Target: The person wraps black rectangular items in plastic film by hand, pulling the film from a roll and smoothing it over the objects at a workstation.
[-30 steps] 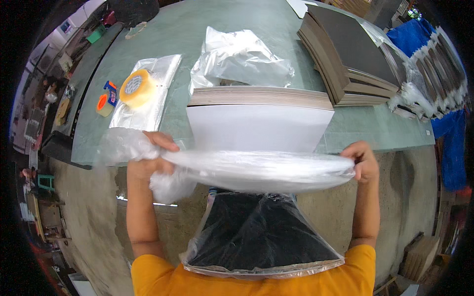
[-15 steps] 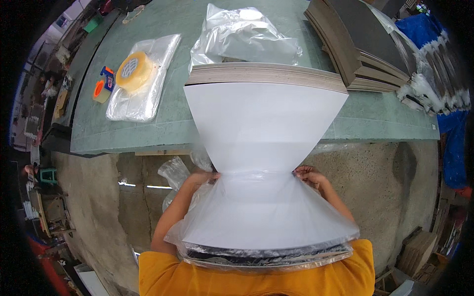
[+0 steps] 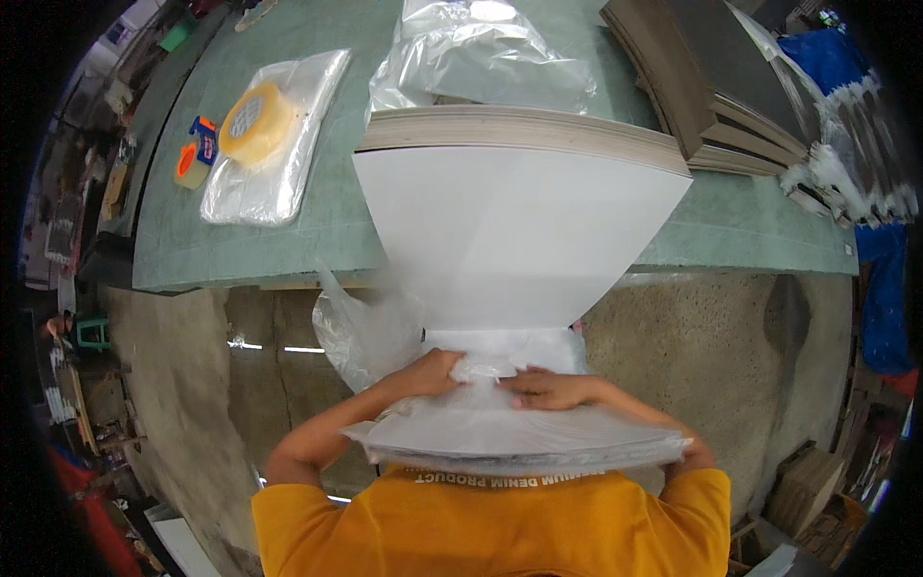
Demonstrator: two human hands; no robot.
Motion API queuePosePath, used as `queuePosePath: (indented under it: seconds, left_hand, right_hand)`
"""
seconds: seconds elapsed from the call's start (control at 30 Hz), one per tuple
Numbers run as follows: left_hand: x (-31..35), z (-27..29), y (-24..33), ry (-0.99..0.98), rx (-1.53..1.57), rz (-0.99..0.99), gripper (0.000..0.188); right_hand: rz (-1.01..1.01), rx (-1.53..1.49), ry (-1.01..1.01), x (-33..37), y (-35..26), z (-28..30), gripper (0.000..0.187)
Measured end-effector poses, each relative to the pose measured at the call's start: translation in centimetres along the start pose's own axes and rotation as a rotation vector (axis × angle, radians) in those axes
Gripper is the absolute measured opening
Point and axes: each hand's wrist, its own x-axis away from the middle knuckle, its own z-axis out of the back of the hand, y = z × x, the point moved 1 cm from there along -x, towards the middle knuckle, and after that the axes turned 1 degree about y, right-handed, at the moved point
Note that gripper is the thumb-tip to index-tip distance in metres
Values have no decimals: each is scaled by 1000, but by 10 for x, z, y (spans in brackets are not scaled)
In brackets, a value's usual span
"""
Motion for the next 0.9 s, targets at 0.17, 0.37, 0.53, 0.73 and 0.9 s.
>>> queuePosePath:
  seconds: [0.17,0.37,0.53,0.73,0.9]
  left_hand:
    - [-32,40,88,399,112,-332,31]
    - [-8,134,175,651,820,-281,23]
    - [7,137,188,861,596,-296,27]
    - [2,99,180,709,224,-491,47]
    - [21,128,170,780,272,-249,52]
  right_hand:
    - [-49,-92,252,-2,-80,77,48]
    - [223,-564,588,20,-122,113,22]
    - [311,-692,458,34,-100,107,13]
    - [606,-1113,772,25,-115,111,34]
    - [523,-728,740,42,-117,98,57]
